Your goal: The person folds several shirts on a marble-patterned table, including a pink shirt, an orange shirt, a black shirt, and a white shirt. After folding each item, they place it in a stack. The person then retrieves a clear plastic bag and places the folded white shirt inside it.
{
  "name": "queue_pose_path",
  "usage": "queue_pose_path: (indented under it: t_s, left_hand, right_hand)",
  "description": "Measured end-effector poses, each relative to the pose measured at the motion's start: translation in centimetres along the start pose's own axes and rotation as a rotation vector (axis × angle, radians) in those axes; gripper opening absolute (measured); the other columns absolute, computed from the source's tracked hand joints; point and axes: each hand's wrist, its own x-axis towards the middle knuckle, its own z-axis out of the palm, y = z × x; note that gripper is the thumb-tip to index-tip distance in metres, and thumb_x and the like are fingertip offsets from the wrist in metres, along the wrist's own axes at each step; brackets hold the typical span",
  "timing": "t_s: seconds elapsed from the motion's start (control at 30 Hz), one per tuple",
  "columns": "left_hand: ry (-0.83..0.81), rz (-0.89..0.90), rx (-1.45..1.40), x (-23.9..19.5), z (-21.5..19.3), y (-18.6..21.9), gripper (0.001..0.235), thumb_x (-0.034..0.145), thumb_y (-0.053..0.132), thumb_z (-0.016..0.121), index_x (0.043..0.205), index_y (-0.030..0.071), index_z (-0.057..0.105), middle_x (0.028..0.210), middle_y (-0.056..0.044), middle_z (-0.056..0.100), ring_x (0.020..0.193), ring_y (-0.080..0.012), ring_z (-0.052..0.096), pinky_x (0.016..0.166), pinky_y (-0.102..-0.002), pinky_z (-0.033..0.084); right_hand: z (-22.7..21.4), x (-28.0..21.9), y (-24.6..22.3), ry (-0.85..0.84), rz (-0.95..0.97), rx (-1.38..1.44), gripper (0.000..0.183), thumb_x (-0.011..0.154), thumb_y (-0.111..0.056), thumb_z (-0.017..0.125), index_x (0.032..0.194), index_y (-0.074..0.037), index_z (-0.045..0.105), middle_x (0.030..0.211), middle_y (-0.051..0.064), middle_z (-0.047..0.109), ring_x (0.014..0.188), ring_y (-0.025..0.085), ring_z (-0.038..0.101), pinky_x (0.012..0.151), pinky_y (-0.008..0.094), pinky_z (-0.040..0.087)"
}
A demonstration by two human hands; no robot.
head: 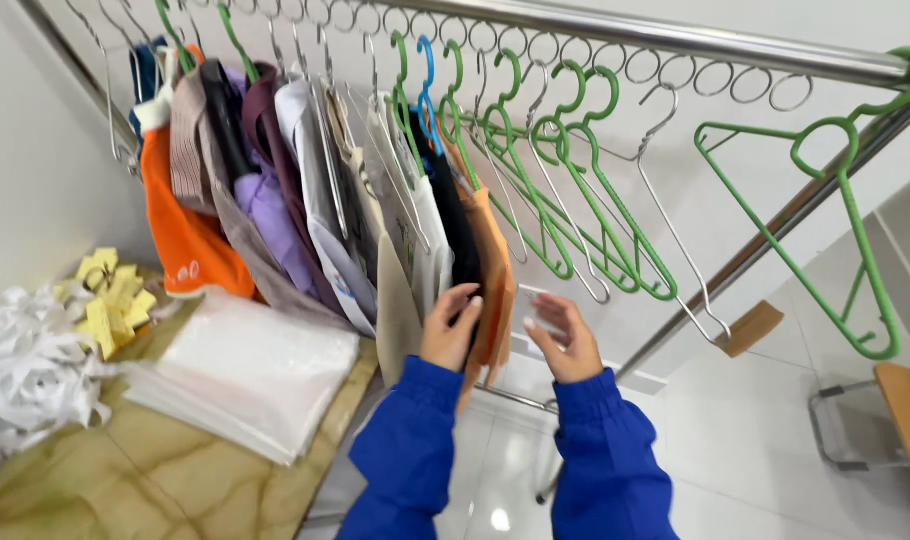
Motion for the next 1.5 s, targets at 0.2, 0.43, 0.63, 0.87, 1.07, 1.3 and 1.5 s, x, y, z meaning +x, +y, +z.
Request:
queue_pose_path:
  t_s: [0.2, 0.43, 0.63, 0.87, 1.07, 1.3, 1.5]
  left_hand:
    - [-0.162, -0.052, 0.088, 0.6, 2.0, 4.5, 0.035, 0.101, 0.034, 0.061, 0.133, 0.019, 0.063, 0.137, -0.009, 0.061, 0.136, -0.029, 0.053, 0.109, -0.048, 0.049]
    - [-0.242, -0.016, 0.084, 3.5, 1.6, 3.0, 0.037, 0.109, 0.023, 0.041, 0.143, 0.011, 0.052, 0.14, -0.014, 0.061, 0.133, -0.0313, 0.055, 0.11, -0.048, 0.047]
    - [-0.235, 0.039, 0.133, 7.0, 0.7, 5.2, 0.043, 0.109, 0.018, 0.031, 0.149, 0.007, 0.041, 0.107, -0.021, 0.075, 0.096, -0.0297, 0.076, 0.09, -0.04, 0.061]
    - [-0.253, 0.071, 0.6, 11.8, 0.2, 6.3, 0.041, 0.09, 0.056, 0.064, 0.113, 0.024, 0.053, 0.06, 0.001, 0.065, 0.058, -0.0208, 0.069, 0.063, -0.032, 0.059]
    - [-0.326, 0.222, 0.788, 8.7, -0.8, 11.1, 0.055, 0.086, 0.067, 0.064, 0.081, 0.013, 0.054, 0.06, -0.008, 0.063, 0.074, -0.0323, 0.07, 0.073, -0.039, 0.054]
    - [-0.373, 0.257, 0.82, 5.4, -2.3, 13.1, 0.055, 0.082, 0.066, 0.067, 0.08, 0.018, 0.04, 0.054, -0.003, 0.046, 0.066, -0.028, 0.063, 0.067, -0.037, 0.048]
    - [-0.31, 0.328, 0.922, 5.6, -1.9, 8.7, 0.042, 0.079, 0.049, 0.073, 0.076, 0.021, 0.042, 0.056, -0.004, 0.05, 0.074, -0.0318, 0.066, 0.067, -0.041, 0.049]
  right_hand:
    - [1.9, 2.0, -1.5, 0.08, -0.047, 0.033, 0.04, 0.088, -0.013, 0.077, 0.127, -0.01, 0.068, 0.12, 0.015, 0.074, 0.118, 0.031, 0.067, 0.091, 0.048, 0.055]
    - [4.0, 6.8, 0.7, 0.013, -0.071, -0.161, 0.036, 0.091, -0.022, 0.076, 0.126, -0.017, 0.069, 0.114, 0.009, 0.077, 0.096, 0.03, 0.076, 0.071, 0.037, 0.063]
    - [4.1, 9.2, 2.9, -0.017, -0.152, -0.345, 0.027, 0.077, -0.01, 0.083, 0.104, -0.014, 0.077, 0.077, 0.001, 0.076, 0.064, 0.015, 0.076, 0.054, 0.023, 0.06]
    - [2.2, 6.2, 1.0, -0.17, -0.068, -0.409, 0.012, 0.073, -0.016, 0.08, 0.085, -0.017, 0.076, 0.069, -0.002, 0.075, 0.054, 0.015, 0.069, 0.051, 0.027, 0.055]
    - [1.7, 4.8, 0.8, -0.228, -0.025, -0.407, 0.009, 0.07, -0.019, 0.079, 0.076, -0.018, 0.072, 0.052, -0.001, 0.064, 0.045, 0.016, 0.059, 0.047, 0.027, 0.049]
    - [2.7, 3.4, -1.3, -0.272, 0.028, -0.343, 0.011, 0.068, -0.016, 0.077, 0.073, -0.015, 0.067, 0.045, 0.004, 0.057, 0.046, 0.017, 0.054, 0.051, 0.026, 0.046]
    - [2.9, 1.8, -1.2, -0.307, 0.052, -0.344, 0.012, 0.067, -0.016, 0.076, 0.069, -0.014, 0.065, 0.043, 0.004, 0.057, 0.044, 0.017, 0.053, 0.049, 0.026, 0.044]
